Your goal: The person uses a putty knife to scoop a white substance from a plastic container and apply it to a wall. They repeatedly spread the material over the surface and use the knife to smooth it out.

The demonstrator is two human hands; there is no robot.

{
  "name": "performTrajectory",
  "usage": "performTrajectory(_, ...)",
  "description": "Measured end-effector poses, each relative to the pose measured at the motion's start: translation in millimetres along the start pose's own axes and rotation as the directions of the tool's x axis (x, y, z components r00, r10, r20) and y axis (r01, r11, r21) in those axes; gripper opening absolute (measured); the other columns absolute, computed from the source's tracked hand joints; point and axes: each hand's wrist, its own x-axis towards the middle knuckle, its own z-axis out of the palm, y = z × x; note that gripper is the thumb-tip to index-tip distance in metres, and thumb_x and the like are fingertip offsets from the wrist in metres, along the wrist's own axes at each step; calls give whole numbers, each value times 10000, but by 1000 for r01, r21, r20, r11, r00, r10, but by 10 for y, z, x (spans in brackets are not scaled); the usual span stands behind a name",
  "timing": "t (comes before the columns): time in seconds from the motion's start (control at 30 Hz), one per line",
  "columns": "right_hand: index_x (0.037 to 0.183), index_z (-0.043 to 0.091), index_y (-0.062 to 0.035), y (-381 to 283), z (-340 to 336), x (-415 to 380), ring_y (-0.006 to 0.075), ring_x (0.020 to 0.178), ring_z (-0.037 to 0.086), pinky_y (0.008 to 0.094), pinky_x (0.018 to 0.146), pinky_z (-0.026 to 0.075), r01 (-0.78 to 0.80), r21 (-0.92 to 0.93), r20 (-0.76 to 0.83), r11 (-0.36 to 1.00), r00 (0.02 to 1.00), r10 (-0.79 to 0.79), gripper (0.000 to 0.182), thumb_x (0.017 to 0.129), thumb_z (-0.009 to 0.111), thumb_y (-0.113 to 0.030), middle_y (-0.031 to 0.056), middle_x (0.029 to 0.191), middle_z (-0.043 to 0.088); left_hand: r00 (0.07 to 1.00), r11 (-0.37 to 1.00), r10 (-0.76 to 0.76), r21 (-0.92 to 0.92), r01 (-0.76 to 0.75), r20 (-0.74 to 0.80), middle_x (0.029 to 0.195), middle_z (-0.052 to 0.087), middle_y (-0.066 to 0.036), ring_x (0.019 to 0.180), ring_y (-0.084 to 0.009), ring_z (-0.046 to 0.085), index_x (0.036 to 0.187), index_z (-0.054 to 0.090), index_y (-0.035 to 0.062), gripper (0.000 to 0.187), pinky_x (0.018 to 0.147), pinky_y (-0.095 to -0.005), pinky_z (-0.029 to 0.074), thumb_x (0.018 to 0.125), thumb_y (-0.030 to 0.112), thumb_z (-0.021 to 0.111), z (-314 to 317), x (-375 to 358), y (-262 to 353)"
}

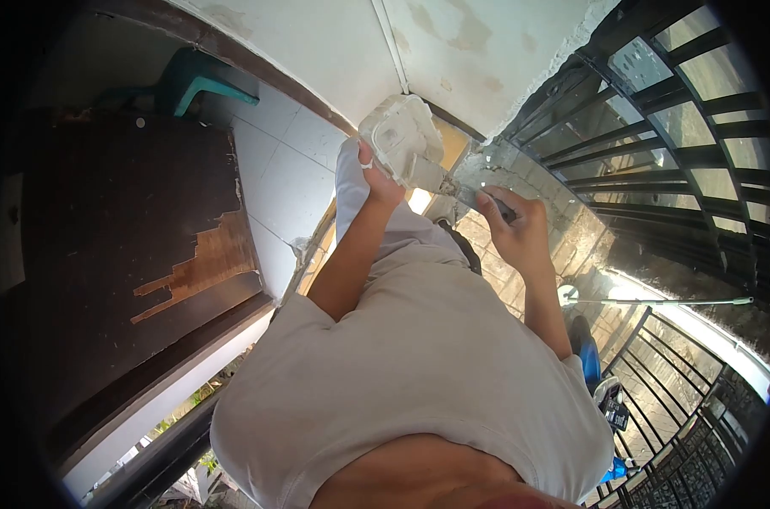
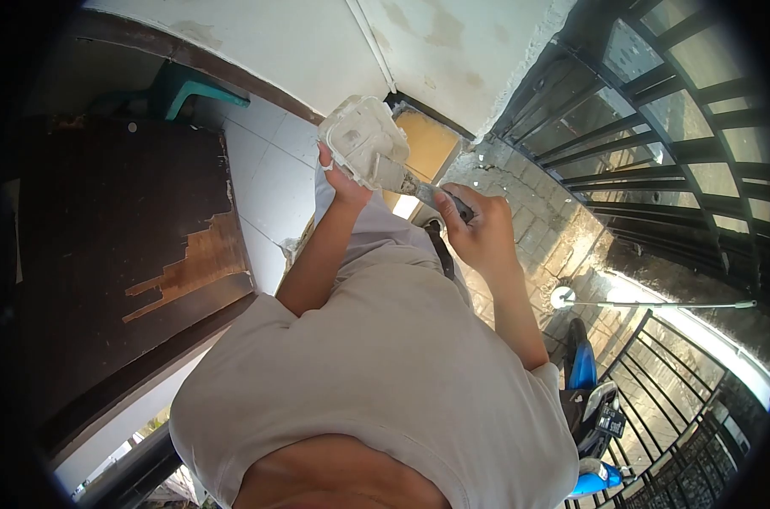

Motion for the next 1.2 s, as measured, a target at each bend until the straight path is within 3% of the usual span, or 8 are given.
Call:
performTrajectory(0.27,972,734,6,439,231,86,94,527,530,215,469,362,-441,616,177,653,885,431,270,969,731,-264,20,674,638,979,993,-47,-111,26,-198,1570,417,-82,1430,-316,426,1568,348,166,856,1172,-494,382,957,764,387,-282,4,-50)
performTrajectory(0.5,1201,483,-58,616,452,313,100,595,563,216,489,383,-271,744,141,610,957,253,288,1010,672,-164,66,814,653,945,915,-294,-327,235,-144,1510,486,-86,1381,-316,479,1529,422,163,719,1149,-521,403,1018,663,347,-725,213,-125)
performTrajectory(0.6,1179,457,-59,943,505,576,120,705,580,232,587,419,-197,624,79,756,979,190,265,1025,647,-160,93,919,636,931,914,-338,-282,290,-139,1504,493,-82,1371,-320,488,1530,420,160,710,1134,-520,421,1024,652,347,-945,320,-153)
performTrajectory(0.67,1272,472,-27,1097,489,906,200,783,573,320,708,447,76,201,-141,977,989,-48,313,1044,605,-196,104,924,577,917,901,-370,-298,316,-145,1457,544,-107,1318,-347,538,1505,459,157,735,1095,-548,453,990,677,394,-1083,430,-178)
performTrajectory(0.8,1322,537,-31,1258,152,1664,327,861,609,427,781,488,276,-588,-182,760,871,-457,367,1007,623,-200,130,949,590,884,847,-449,-374,377,-126,1401,592,-136,1259,-362,583,1474,499,151,716,1057,-554,484,979,663,422,-1431,527,-324)
performTrajectory(0.9,1274,595,-56,1374,-38,2010,331,937,628,435,810,523,234,-779,-121,582,854,-506,343,963,649,-190,109,1001,622,833,804,-524,-425,416,-176,1399,590,-144,1253,-366,584,1465,509,145,716,1034,-578,492,977,660,410,-1482,461,-409)
performTrajectory(1.0,1267,615,-82,1552,-53,2138,288,978,643,411,811,555,191,-853,-41,486,903,-427,342,957,655,-219,80,1013,632,815,746,-577,-376,550,49,1417,571,-89,1283,-352,559,1473,495,156,716,1064,-539,483,993,679,400,-1533,433,-438)
performTrajectory(1.2,1259,651,-105,1666,28,2377,249,1000,662,386,819,580,214,-902,27,376,895,-445,331,939,647,-191,50,1049,657,751,717,-658,-346,606,-48,1423,569,-80,1289,-329,561,1477,495,172,705,1069,-537,480,997,680,397,-1627,640,-589)
